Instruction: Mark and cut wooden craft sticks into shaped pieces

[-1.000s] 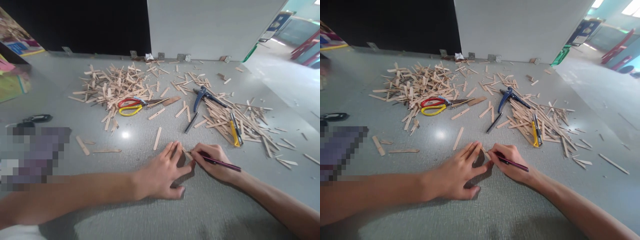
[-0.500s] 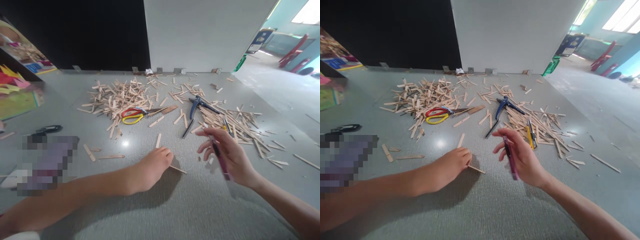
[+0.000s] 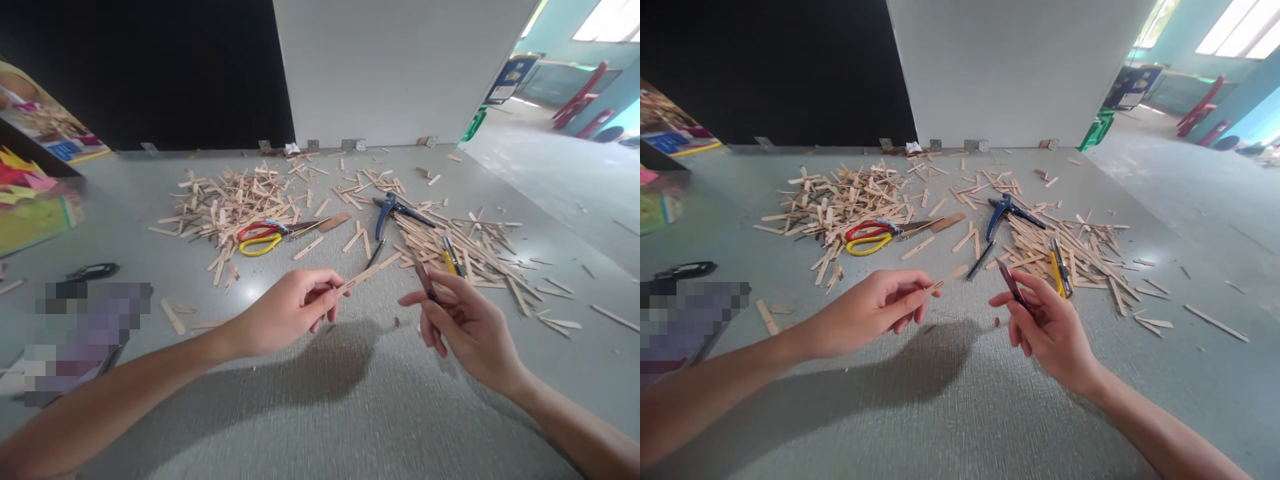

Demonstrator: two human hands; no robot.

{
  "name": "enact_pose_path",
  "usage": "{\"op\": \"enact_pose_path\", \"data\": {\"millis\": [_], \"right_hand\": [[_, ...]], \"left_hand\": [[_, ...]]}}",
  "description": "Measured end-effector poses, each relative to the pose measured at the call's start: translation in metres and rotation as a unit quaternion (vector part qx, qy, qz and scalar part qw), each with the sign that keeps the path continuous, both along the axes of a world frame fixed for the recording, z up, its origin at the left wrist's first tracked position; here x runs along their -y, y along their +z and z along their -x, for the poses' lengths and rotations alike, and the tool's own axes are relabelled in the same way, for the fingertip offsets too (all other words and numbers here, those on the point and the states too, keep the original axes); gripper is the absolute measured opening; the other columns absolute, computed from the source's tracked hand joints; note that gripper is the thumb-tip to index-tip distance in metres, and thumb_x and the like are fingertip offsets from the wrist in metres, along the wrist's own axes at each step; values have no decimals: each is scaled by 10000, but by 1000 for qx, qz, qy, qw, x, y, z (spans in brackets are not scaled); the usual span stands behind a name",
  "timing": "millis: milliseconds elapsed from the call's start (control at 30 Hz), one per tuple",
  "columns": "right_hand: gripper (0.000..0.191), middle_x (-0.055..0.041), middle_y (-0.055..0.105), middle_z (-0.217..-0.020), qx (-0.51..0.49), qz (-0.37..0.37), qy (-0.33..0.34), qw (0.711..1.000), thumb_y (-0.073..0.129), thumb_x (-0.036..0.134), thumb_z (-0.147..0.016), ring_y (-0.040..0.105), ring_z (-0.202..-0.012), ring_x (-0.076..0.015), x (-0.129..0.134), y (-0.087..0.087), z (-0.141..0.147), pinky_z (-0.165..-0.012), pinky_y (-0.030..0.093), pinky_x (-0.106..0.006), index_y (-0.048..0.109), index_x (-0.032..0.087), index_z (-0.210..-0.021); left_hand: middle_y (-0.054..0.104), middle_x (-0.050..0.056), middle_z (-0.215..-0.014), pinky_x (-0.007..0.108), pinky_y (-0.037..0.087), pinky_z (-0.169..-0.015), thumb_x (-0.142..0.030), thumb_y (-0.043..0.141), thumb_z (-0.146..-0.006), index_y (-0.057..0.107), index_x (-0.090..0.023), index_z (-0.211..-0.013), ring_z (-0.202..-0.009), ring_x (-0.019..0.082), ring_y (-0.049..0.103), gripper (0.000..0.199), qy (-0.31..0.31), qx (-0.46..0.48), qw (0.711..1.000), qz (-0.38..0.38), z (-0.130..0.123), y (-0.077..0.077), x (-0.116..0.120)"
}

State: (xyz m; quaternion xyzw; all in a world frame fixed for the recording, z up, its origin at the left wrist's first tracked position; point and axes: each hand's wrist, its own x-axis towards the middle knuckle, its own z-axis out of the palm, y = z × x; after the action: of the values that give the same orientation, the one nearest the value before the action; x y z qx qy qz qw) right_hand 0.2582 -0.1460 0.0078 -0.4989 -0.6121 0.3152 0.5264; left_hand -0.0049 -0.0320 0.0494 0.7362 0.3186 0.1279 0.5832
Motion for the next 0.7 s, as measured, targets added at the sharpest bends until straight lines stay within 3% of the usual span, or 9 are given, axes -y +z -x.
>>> {"op": "enact_pose_path", "data": {"millis": [67, 167, 300, 467, 567, 700], "right_hand": [[324, 6, 806, -936, 58, -24, -2, 998, 528, 194, -1103, 551, -436, -49, 3, 0, 0, -387, 470, -147, 580, 304, -1404], [319, 16, 793, -854, 182, -66, -7, 981, 569, 154, -1071, 643, -547, -76, 5, 3, -2, -517, 536, -158, 647, 266, -1359], [291, -58, 819, -986, 303, -97, 43, 947, 512, 172, -1104, 759, -734, -124, 3, 4, -4, -658, 590, -194, 703, 195, -1322], [387, -26, 725, -766, 457, -149, 77, 874, 362, 230, -1176, 628, -526, -118, 1, -10, -9, -488, 447, -256, 653, 80, -1382], [372, -14, 682, -723, 502, -181, 85, 842, 361, 240, -1181, 597, -523, -117, 0, -17, -10, -483, 386, -280, 699, 89, -1209], [335, -2, 660, -718, 544, -162, 118, 815, 380, 203, -1171, 601, -540, -126, 0, -19, -9, -487, 367, -292, 693, 136, -1076]], "left_hand": [[643, -17, -756, 217, 427, -543, -402, 533, -1068, 676, -184, -1002, -593, 103, 538, 269, -3, -7, 1000, 9, 1, 0, 2], [638, -16, -730, 218, 398, -535, -426, 533, -1069, 683, -179, -962, -594, 107, 527, 307, -8, -31, 999, 9, -1, -1, 3], [611, -30, -680, 230, 348, -524, -401, 539, -1053, 666, -182, -863, -550, 99, 469, 316, -21, -89, 996, -3, -6, -11, -1], [596, -46, -631, 241, 361, -526, -336, 546, -1026, 636, -189, -800, -485, 94, 448, 284, -48, -132, 989, 36, -13, -35, -3], [588, -50, -613, 236, 367, -534, -299, 515, -1036, 614, -184, -774, -456, 85, 456, 302, -71, -146, 986, 38, -15, -46, 1], [583, -50, -597, 219, 352, -545, -268, 490, -1043, 601, -179, -751, -456, 75, 469, 325, -98, -146, 984, 1, -15, -52, 4]]}}
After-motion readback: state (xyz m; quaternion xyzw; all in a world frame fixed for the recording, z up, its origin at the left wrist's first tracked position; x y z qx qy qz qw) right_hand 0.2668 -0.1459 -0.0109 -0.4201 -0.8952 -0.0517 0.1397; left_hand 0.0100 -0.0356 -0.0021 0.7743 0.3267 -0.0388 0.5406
